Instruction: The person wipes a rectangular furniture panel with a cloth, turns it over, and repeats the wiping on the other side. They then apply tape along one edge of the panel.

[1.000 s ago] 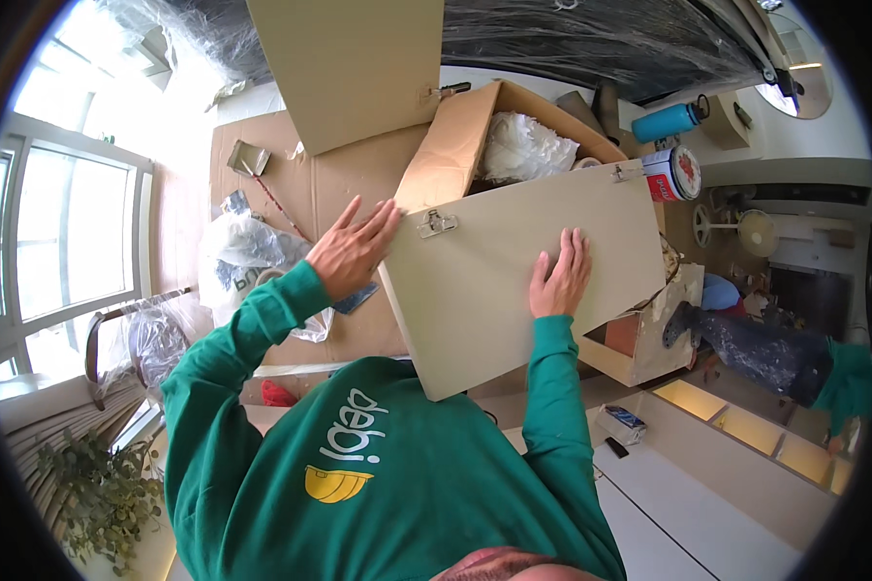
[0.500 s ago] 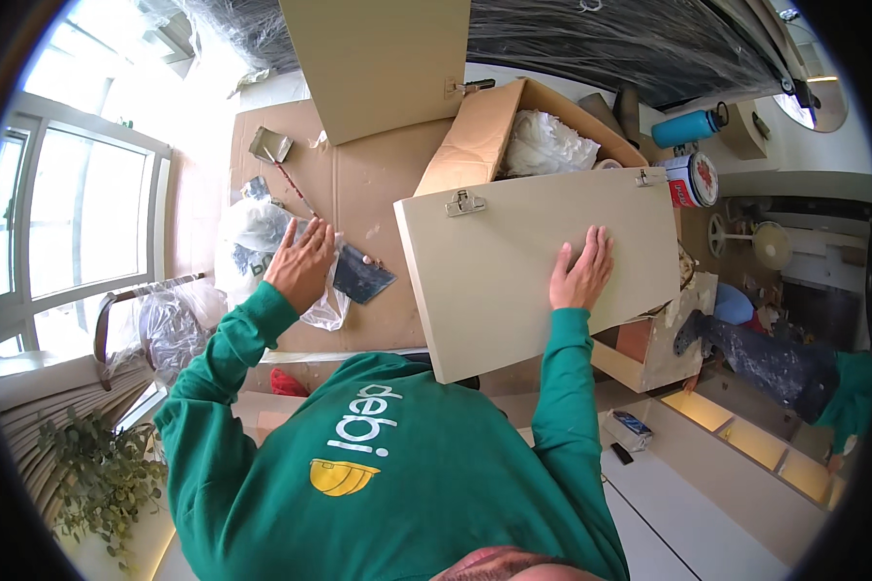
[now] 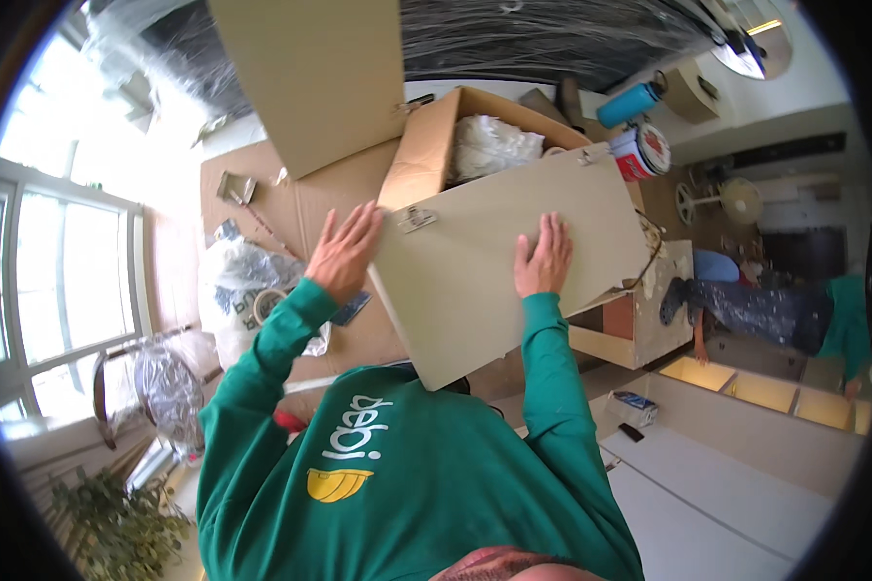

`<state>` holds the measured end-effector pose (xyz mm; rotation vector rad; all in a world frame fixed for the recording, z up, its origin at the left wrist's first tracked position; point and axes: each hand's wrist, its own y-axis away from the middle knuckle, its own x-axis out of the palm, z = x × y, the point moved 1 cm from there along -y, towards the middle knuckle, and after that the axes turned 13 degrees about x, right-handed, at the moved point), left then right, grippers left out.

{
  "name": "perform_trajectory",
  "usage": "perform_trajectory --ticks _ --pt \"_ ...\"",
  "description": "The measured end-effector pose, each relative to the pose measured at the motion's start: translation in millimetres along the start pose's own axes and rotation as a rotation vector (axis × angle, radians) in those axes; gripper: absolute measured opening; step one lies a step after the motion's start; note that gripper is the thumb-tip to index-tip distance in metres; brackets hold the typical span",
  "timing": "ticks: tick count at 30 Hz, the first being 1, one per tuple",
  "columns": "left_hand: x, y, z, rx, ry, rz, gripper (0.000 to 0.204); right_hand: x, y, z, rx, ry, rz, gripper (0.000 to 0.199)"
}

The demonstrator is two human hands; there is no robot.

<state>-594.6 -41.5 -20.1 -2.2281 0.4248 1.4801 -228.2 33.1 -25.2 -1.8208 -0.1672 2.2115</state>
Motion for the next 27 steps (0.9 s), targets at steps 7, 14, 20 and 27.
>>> perform_trajectory --ticks 7,14,20,27 --pt "-13 127 18 -0.388 0.064 0.286 0.041 0 0 4 0.015 0.012 -0.028 0.065" --pt "6 123 -10 -0.561 0.617 -0.520 0.036 -4 11 1 -0.076 -0.207 -0.044 0.054" --pt "28 121 -54 -0.704 1.338 -0.794 0.042 -39 78 117 -0.606 -0.525 0.247 0.038" --pt "48 133 -63 -0.755 1.420 -0.993 0.036 -58 102 184 -0.275 -1.066 0.963 0.042"
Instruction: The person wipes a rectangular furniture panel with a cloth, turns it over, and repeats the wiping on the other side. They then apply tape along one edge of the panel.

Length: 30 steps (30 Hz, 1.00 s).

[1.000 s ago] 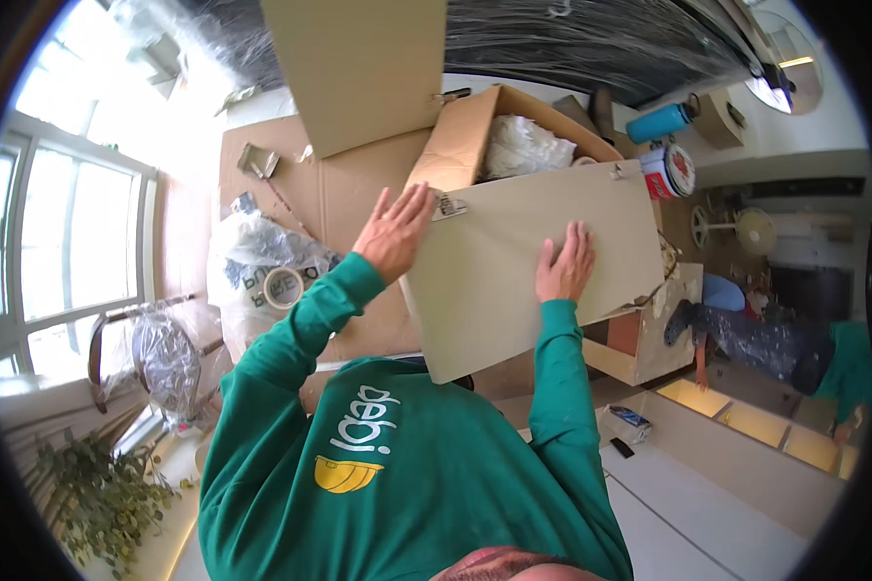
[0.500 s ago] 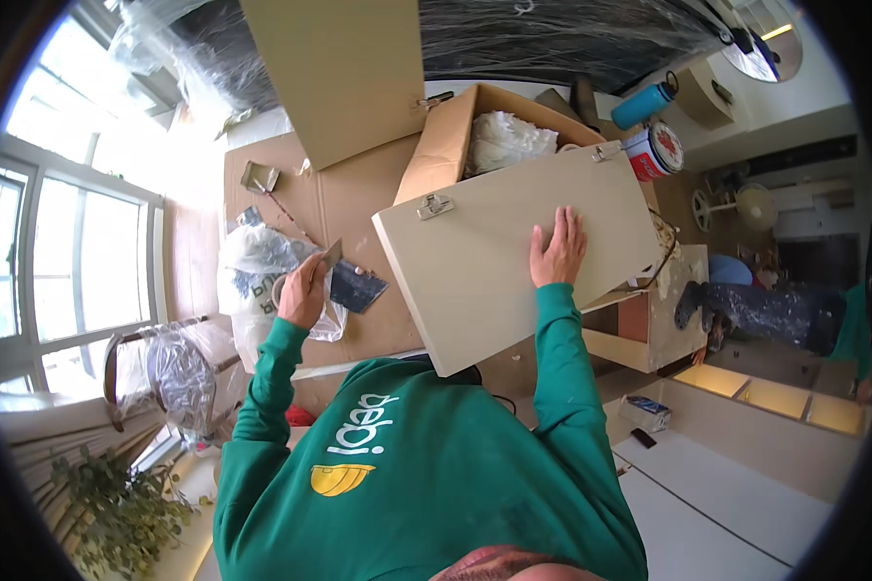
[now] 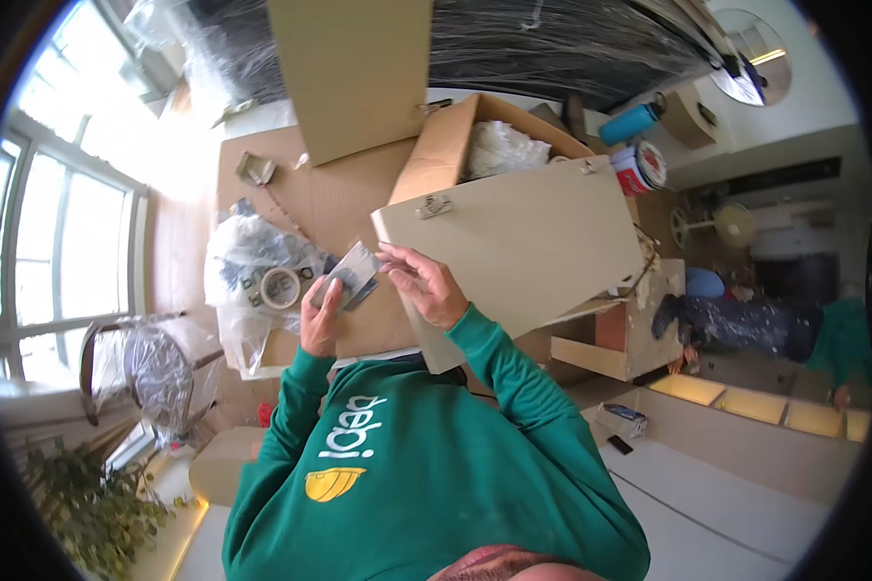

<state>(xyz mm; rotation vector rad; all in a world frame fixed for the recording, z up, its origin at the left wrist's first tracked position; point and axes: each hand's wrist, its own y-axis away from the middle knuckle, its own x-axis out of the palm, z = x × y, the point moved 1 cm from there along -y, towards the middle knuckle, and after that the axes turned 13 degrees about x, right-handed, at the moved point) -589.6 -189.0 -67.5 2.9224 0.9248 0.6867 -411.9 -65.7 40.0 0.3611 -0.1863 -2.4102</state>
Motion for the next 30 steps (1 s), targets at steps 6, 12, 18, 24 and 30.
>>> perform_trajectory --ticks 6,12,18,24,30 --pt "79 25 -23 0.106 -0.128 0.283 0.028 -36 31 -11 0.051 -0.152 -0.073 0.045" --pt "72 8 26 0.021 -0.162 0.034 0.034 -206 83 -67 0.255 -0.384 -0.680 0.032" --pt "78 -2 41 -0.076 -0.090 0.071 0.043 -426 71 -173 0.294 0.474 -1.281 0.056" --pt "126 -33 50 -0.168 0.270 -0.120 0.055 -519 37 -220 0.702 0.336 -1.119 0.061" --pt "150 -51 12 0.310 0.078 -0.295 0.061 -565 54 -246 0.155 -0.288 -1.249 0.055"
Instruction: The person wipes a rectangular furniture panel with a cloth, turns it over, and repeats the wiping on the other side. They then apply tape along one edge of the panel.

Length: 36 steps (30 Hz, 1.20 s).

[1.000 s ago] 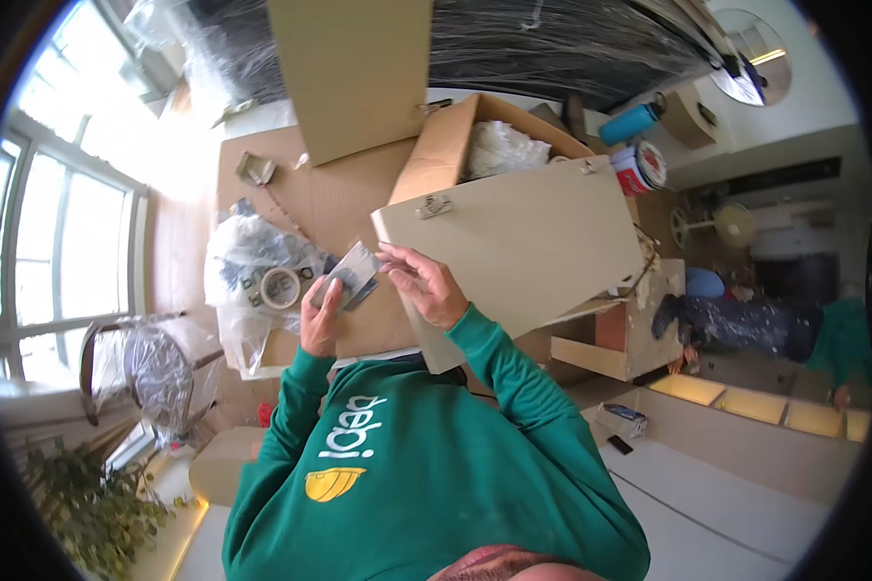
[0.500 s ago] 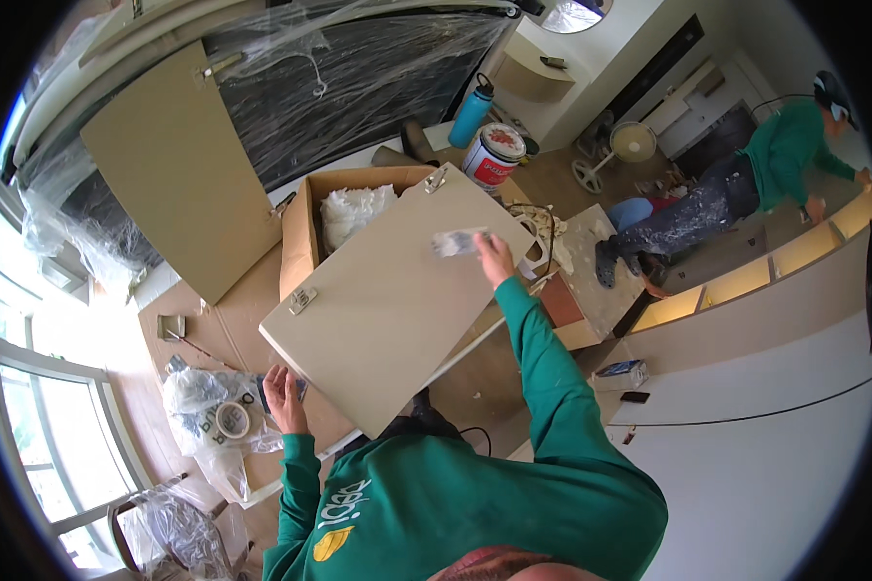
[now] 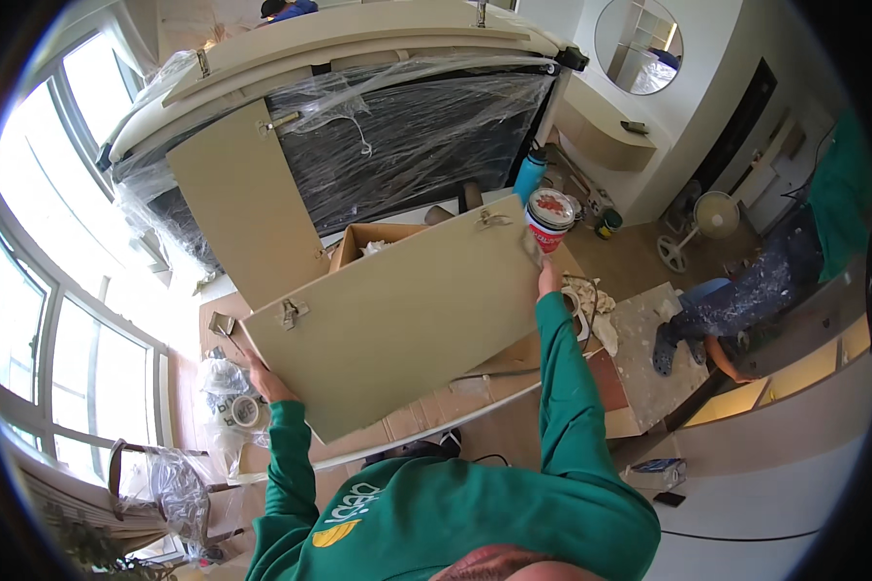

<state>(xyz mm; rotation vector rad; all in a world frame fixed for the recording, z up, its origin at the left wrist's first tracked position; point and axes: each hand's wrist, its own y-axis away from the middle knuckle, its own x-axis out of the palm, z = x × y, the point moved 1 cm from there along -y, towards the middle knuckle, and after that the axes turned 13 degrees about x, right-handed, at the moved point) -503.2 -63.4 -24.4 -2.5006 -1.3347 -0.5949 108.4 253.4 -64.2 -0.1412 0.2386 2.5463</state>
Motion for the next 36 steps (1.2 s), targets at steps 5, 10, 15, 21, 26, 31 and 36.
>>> perform_trajectory --ticks 5,10,15,21,26,31,36 --pt "-24 -47 -77 0.510 0.355 0.471 0.068 0 75 91 -0.054 -0.832 0.496 0.036" --pt "76 29 -115 -0.171 0.685 0.077 0.067 -30 66 105 -0.720 -1.374 0.977 0.013" --pt "-35 -16 14 -0.462 0.572 0.508 0.054 -29 74 53 0.581 -1.792 1.395 0.023" --pt "-29 26 28 -0.425 0.179 0.477 0.050 -66 56 -104 0.439 -1.264 0.770 0.025" --pt "-40 41 32 -0.428 0.107 0.391 0.045 -151 35 -153 0.644 -1.305 0.166 0.022" --pt "-60 46 15 -0.466 -0.226 0.338 0.035 -212 68 -136 0.435 -1.104 0.035 0.024" --pt "-80 82 -1 -0.550 -0.237 0.359 0.029 -294 134 -124 0.403 -0.954 0.031 0.027"
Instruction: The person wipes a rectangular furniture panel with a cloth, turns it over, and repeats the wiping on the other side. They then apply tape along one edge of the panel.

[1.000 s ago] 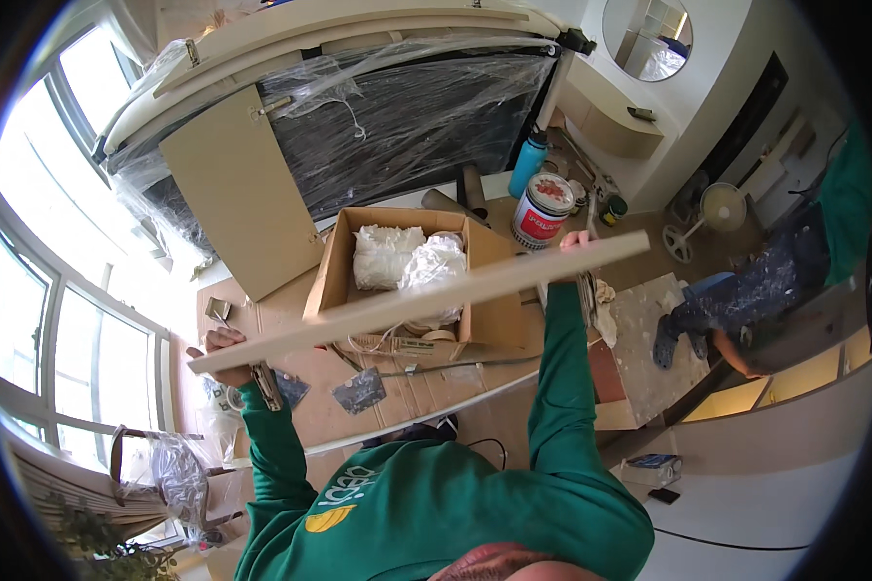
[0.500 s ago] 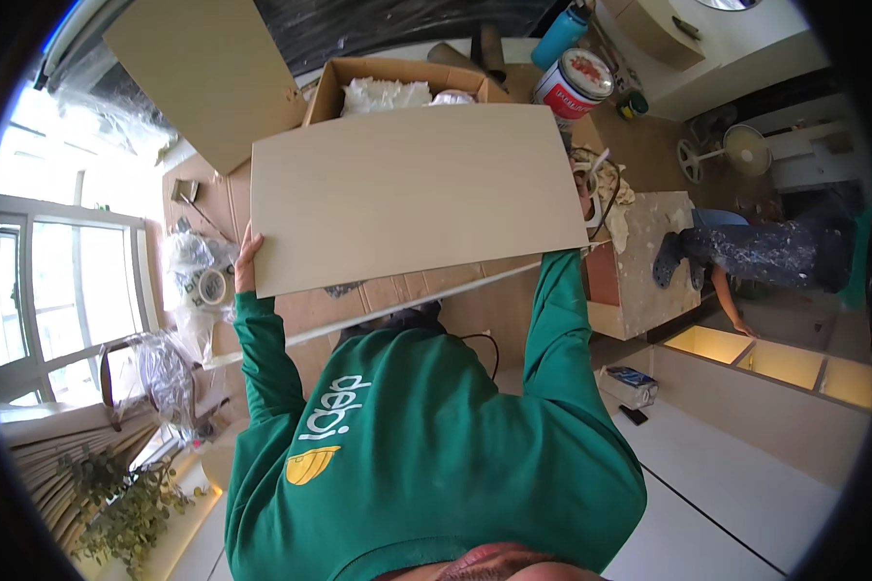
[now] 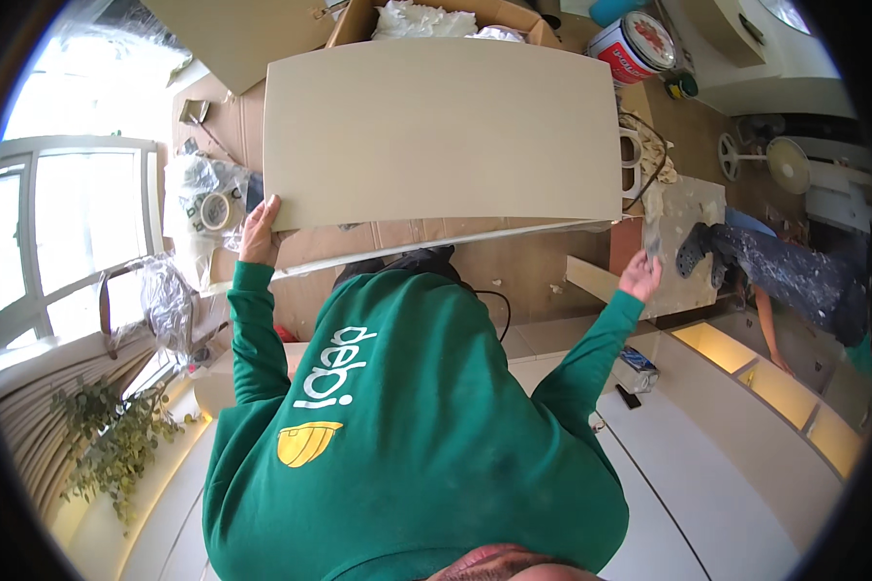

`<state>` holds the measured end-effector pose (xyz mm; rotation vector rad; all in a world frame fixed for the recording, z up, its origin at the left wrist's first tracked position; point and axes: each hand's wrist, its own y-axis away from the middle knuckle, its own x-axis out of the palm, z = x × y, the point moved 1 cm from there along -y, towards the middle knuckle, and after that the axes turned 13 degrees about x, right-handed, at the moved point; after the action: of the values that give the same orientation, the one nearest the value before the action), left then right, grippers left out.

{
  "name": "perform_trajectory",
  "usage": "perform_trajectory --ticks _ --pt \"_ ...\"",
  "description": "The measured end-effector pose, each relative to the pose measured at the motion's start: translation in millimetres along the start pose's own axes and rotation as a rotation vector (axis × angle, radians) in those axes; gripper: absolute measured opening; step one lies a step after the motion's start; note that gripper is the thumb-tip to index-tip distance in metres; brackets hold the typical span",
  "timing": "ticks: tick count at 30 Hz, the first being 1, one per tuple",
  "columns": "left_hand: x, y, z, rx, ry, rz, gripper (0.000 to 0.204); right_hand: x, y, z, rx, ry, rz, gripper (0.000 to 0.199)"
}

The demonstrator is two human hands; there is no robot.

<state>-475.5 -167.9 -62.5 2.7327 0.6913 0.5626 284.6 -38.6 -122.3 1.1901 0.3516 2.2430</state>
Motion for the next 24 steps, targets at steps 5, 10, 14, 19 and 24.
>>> perform_trajectory --ticks 5,10,14,19,24 --pt "-6 50 23 0.048 -0.028 -0.038 0.032 -25 45 -3 0.138 0.062 0.076 0.021" --pt "-10 59 31 0.095 0.222 -0.009 0.037 3 87 -57 0.477 -0.199 0.421 0.017" --pt "-31 42 24 0.130 0.279 0.014 0.035 12 113 -98 0.635 -0.327 0.396 0.033" --pt "-52 17 8 -0.009 0.232 0.187 0.030 74 195 -159 0.529 -0.189 0.370 0.045" --pt "-53 -11 -13 -0.181 0.252 0.367 0.037 129 276 -231 0.335 0.477 0.237 0.057"
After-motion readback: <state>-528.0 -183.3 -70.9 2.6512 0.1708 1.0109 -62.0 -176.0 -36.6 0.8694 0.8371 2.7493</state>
